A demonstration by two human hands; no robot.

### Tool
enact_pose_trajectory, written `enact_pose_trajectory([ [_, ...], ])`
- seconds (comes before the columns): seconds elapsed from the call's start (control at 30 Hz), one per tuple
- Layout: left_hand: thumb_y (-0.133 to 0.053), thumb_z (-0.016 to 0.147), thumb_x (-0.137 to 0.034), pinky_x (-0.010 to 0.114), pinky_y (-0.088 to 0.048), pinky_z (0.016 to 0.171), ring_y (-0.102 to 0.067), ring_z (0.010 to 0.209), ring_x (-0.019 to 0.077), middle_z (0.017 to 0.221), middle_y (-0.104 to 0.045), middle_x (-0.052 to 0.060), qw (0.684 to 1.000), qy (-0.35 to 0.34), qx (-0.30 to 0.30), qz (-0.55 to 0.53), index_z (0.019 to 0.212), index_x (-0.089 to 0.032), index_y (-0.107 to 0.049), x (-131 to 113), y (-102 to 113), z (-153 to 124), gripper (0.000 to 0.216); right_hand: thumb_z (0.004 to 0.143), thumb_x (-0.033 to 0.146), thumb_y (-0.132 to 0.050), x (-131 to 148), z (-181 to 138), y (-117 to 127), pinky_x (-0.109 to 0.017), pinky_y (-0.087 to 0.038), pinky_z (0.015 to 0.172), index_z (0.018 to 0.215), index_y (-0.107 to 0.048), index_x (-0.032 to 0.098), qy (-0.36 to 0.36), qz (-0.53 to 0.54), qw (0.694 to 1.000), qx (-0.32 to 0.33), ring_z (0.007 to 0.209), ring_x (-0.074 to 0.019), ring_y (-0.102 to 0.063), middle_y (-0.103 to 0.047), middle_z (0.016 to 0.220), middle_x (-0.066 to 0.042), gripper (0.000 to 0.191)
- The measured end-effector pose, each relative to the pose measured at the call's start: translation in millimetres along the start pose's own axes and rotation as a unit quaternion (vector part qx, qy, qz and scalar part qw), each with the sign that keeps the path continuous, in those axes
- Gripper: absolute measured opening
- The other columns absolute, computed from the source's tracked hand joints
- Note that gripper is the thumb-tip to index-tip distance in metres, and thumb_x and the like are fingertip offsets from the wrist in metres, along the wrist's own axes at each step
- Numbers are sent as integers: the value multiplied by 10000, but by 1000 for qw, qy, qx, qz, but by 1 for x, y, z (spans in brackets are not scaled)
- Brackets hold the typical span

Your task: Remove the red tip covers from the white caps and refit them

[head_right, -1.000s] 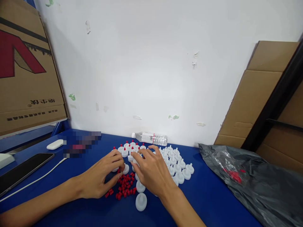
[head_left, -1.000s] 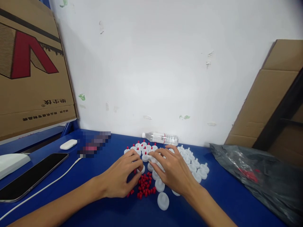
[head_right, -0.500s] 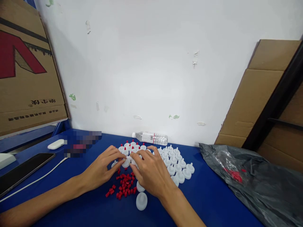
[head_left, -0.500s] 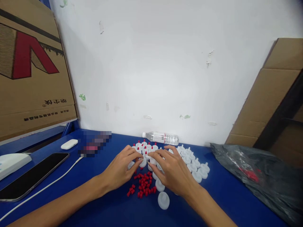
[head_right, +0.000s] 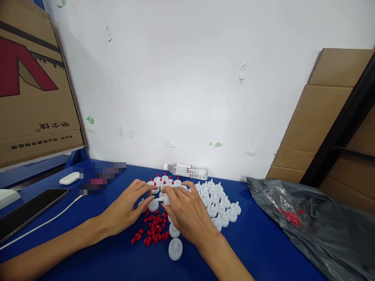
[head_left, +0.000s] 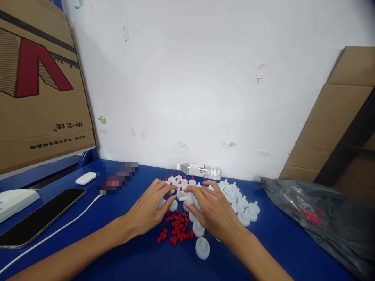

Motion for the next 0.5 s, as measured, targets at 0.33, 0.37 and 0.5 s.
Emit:
enact_pose_trajectory([
  [0.33,-546,988,-97,398,-509,900,-582,976,215,1035,-708,77,982,-165,-73,-59,1304,-187,-592,-13,6,-5,332,1000,303,-607,13,0,-1,-421,-444,967,1041,-536,205,44,45,998,-20,770,-177,-691,-738,890,-18,128],
  [0.37,-558,976,-83,396,-514,895,-591,969,212,1028,-710,78,980,-171,-82,-63,1312,-187,-589,-13,7,-4,353,1002,311,-605,13,0,-2,-417,-446,959,1042,-539,203,45,41,998,-23,751,-175,-686,-732,865,-15,133],
  [0.5,-590,938,-57,392,-533,898,-632,963,208,1043,-721,86,972,-201,-99,-73,1318,-186,-578,-16,8,-4,401,1004,311,-598,15,0,-1,-410,-449,929,1033,-552,203,37,30,998,-32,683,-174,-667,-700,760,5,121],
])
Point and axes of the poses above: each hand's wrist, its own z-axis towards the middle knuckle, its own y-axis out of the back of the hand, x = y × z, the point moved 1 cm from there along z, towards the middle knuckle
